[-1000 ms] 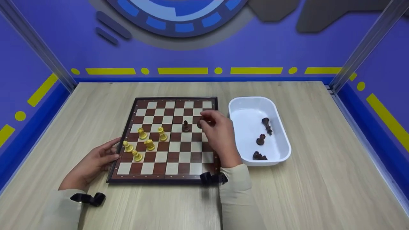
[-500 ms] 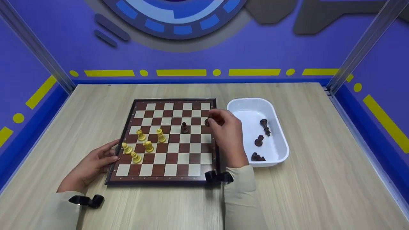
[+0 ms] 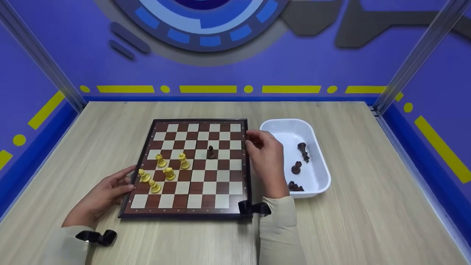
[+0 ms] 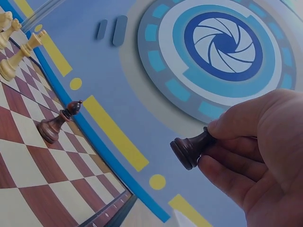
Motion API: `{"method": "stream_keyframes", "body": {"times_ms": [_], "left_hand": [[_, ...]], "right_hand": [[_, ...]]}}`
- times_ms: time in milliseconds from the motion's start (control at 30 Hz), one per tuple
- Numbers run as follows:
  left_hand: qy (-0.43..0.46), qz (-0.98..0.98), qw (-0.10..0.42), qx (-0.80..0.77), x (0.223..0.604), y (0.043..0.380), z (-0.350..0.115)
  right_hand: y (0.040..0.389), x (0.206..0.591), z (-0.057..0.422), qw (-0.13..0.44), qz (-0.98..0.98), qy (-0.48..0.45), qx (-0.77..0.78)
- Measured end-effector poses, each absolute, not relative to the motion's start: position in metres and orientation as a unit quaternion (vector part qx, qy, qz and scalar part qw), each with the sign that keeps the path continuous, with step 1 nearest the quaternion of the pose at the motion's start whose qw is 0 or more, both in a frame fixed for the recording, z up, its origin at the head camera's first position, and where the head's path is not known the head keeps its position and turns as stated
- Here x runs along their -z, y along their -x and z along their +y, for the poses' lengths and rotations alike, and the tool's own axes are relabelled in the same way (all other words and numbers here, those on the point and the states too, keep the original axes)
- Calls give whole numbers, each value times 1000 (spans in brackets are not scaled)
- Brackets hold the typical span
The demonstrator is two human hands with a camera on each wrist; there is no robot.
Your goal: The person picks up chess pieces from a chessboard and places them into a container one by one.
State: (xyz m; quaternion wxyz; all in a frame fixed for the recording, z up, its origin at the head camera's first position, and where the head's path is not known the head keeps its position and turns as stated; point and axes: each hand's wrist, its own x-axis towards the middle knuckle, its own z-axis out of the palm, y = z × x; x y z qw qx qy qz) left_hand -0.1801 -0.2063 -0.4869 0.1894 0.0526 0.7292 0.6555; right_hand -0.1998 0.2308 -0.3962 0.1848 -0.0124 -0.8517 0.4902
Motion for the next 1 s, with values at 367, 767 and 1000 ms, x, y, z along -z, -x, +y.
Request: {"method": "stream_keyframes", "body": {"times_ms": [367,767,1000], "left_hand": [[-57,730,187,-655,486,182,-208],[-33,735,193,-649,485,179,-204],[-36,734,193,-650,485,180,-203]], "right_hand": [[200,393,243,189,-847,37,-496],[199,396,257,189,-841,66,-502],[199,399,266,183,-850,92,-486]]}}
